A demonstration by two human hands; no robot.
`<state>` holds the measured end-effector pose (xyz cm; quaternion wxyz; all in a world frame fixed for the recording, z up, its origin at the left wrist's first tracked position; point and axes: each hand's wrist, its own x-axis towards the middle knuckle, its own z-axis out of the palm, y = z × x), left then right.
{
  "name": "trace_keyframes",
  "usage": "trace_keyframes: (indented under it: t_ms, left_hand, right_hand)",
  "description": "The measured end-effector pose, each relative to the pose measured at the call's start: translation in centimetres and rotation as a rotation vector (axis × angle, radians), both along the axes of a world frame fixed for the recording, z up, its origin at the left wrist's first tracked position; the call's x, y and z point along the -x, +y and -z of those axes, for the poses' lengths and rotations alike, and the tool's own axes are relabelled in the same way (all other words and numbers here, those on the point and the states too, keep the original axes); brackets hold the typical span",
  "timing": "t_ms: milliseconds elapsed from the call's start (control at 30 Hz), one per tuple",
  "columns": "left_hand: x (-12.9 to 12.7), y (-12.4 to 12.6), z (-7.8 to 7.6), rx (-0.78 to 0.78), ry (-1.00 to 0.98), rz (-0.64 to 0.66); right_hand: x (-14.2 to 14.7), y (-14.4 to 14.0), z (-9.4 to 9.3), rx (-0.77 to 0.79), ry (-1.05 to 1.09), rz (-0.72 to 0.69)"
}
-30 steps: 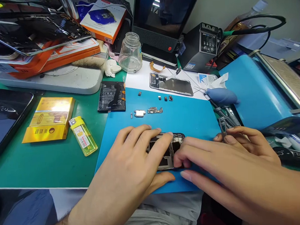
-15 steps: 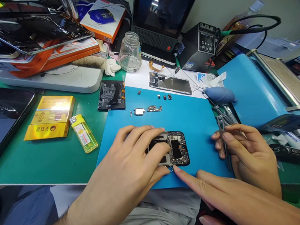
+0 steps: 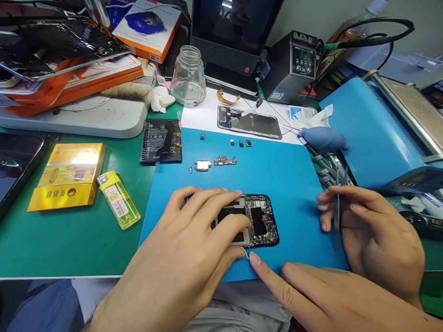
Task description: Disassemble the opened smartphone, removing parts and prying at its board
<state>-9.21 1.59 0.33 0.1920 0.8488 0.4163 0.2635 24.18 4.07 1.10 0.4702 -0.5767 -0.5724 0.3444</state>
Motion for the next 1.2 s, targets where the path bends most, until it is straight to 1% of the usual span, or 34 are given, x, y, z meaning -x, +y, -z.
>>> trace_keyframes:
  t_ms: [67, 267, 333, 467, 600, 767, 867, 967, 1200]
  left_hand:
    - [0.0, 0.0, 0.0, -0.006, -0.004, 0.001]
    - [0.2, 0.0, 0.1, -0.008, -0.013, -0.008]
    - [0.2, 0.0, 0.2, -0.016, -0.019, -0.015]
    - [0.0, 0.0, 0.3, -0.017, -0.032, -0.021]
    - [-0.2, 0.1, 0.3, -0.026, -0.033, -0.043]
    - [-0.2, 0.2, 0.1, -0.026, -0.024, -0.058]
    - [-0.3, 0.3, 0.1, -0.027, -0.025, -0.058]
    - [-0.3, 0.4, 0.2, -0.030, -0.020, -0.057]
    - [-0.4, 0.6, 0.1, -0.051, -0.010, -0.061]
  right_hand:
    - [-0.1, -0.1, -0.2, -0.023, -0.026, 0.006]
    - [0.1, -0.3, -0.3, -0.083, -0.199, 0.077]
    - [0.2, -0.4, -0.3, -0.088, -0.229, 0.073]
    - [0.6, -0.6, -0.5, -0.058, -0.180, -0.046]
    - [1.3, 0.1, -0.8, -0.033, -0.087, -0.162]
    - [2.1, 1.4, -0.8, -0.029, -0.131, -0.260]
    - [2.6, 1.6, -0.8, -0.056, -0.203, -0.293]
    - [3.0, 1.7, -1.0, -0.075, -0.255, -0.290]
    - [3.4, 1.9, -1.2, -0.104, -0.296, -0.301]
